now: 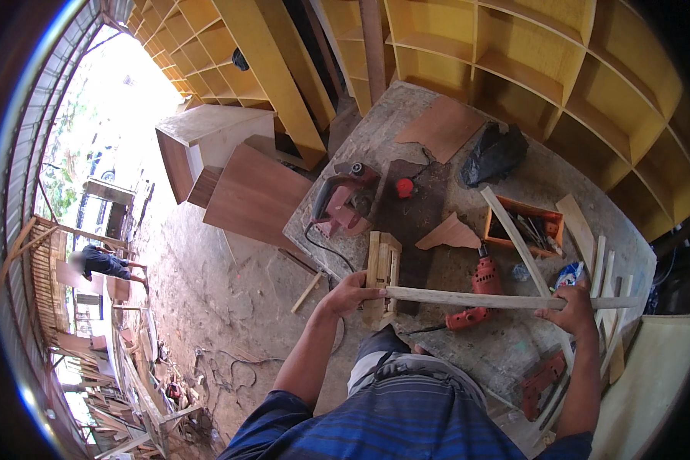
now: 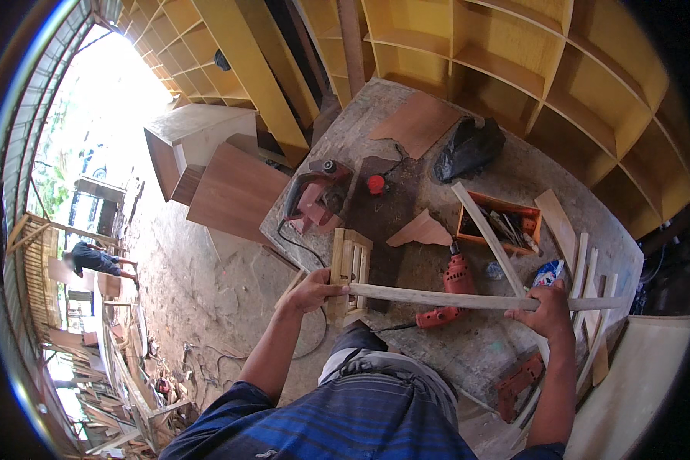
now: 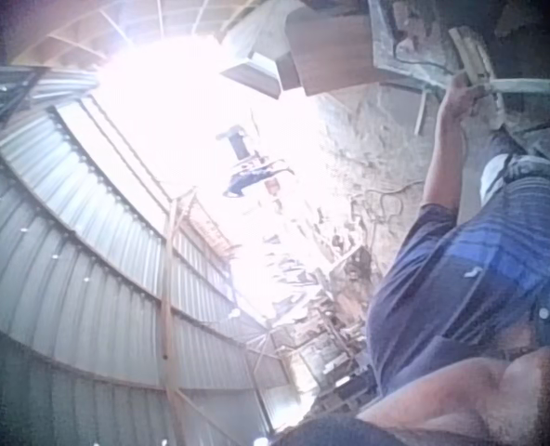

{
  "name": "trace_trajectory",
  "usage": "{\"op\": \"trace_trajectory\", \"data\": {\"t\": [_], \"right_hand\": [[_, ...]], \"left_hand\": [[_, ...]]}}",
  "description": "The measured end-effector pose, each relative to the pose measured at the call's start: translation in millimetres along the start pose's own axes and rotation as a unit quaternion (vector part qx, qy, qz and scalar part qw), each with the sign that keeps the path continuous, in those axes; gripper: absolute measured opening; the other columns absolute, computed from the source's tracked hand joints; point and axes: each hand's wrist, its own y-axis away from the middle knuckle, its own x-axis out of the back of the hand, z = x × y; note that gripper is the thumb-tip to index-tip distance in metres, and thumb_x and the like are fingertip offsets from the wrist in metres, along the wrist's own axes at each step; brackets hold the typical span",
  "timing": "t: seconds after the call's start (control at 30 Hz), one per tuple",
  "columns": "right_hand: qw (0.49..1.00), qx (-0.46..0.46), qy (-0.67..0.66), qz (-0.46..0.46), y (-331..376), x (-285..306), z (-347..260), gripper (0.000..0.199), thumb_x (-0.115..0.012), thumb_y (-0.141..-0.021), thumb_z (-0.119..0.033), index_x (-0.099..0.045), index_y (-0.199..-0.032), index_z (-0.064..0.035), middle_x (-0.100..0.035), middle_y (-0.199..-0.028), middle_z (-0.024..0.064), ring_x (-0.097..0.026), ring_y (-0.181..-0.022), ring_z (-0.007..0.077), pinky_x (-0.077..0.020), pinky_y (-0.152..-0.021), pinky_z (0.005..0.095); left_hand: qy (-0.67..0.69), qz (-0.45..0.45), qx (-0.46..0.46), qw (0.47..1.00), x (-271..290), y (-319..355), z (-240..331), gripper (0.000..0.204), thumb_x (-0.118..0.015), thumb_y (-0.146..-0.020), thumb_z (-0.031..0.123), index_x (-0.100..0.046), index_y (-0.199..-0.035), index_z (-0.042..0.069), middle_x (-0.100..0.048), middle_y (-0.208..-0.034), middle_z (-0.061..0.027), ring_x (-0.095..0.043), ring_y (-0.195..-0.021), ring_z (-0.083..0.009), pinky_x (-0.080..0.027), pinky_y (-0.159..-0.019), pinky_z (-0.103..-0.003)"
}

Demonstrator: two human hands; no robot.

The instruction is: The person measures and marks wooden strips using a tape measure and pencil, then assembles them into rectangular frames on a workbench. They repeatedly measure, mark, and fit the pieces together to form the frame structure.

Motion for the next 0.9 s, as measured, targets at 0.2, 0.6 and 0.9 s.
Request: {"op": "trace_trajectory", "data": {"t": [0.2, 0.6, 0.9], "right_hand": [[1.000, 0.008, -0.025, -0.011, 0.1, -6.1, 7.7, 0.053, -0.098, -0.054, -0.044, -0.069, -0.072, -0.0040, -0.069, -0.076, 0.0101, -0.059, -0.086, 0.0305, -0.0428, -0.089, 0.0453], [0.954, 0.176, 0.081, 0.227, 6.0, -21.7, 5.3, 0.046, -0.095, -0.062, -0.039, -0.061, -0.076, -0.0110, -0.063, -0.079, 0.0059, -0.062, -0.087, 0.0292, -0.0411, -0.094, 0.0466], [0.960, 0.152, 0.084, 0.218, 7.2, -22.7, 2.9, 0.048, -0.096, -0.062, -0.040, -0.062, -0.078, -0.0107, -0.065, -0.080, 0.0053, -0.064, -0.088, 0.0277, -0.0413, -0.095, 0.0463]], "left_hand": [[0.004, 0.003, 0.014, 1.000, -3.6, 2.9, 7.7, 0.049, -0.082, -0.089, 0.012, -0.060, -0.130, -0.003, -0.071, -0.118, -0.0071, -0.068, -0.108, -0.0159, -0.054, -0.097, -0.032], [-0.016, 0.012, 0.018, 1.000, -3.8, 5.3, 11.3, 0.050, -0.086, -0.088, 0.023, -0.064, -0.126, -0.001, -0.073, -0.111, -0.0043, -0.069, -0.097, -0.0123, -0.055, -0.085, -0.029], [-0.015, 0.008, 0.016, 1.000, -2.7, 4.3, 10.9, 0.052, -0.087, -0.087, 0.022, -0.063, -0.128, 0.000, -0.073, -0.113, -0.0050, -0.069, -0.099, -0.0133, -0.055, -0.089, -0.030]]}}
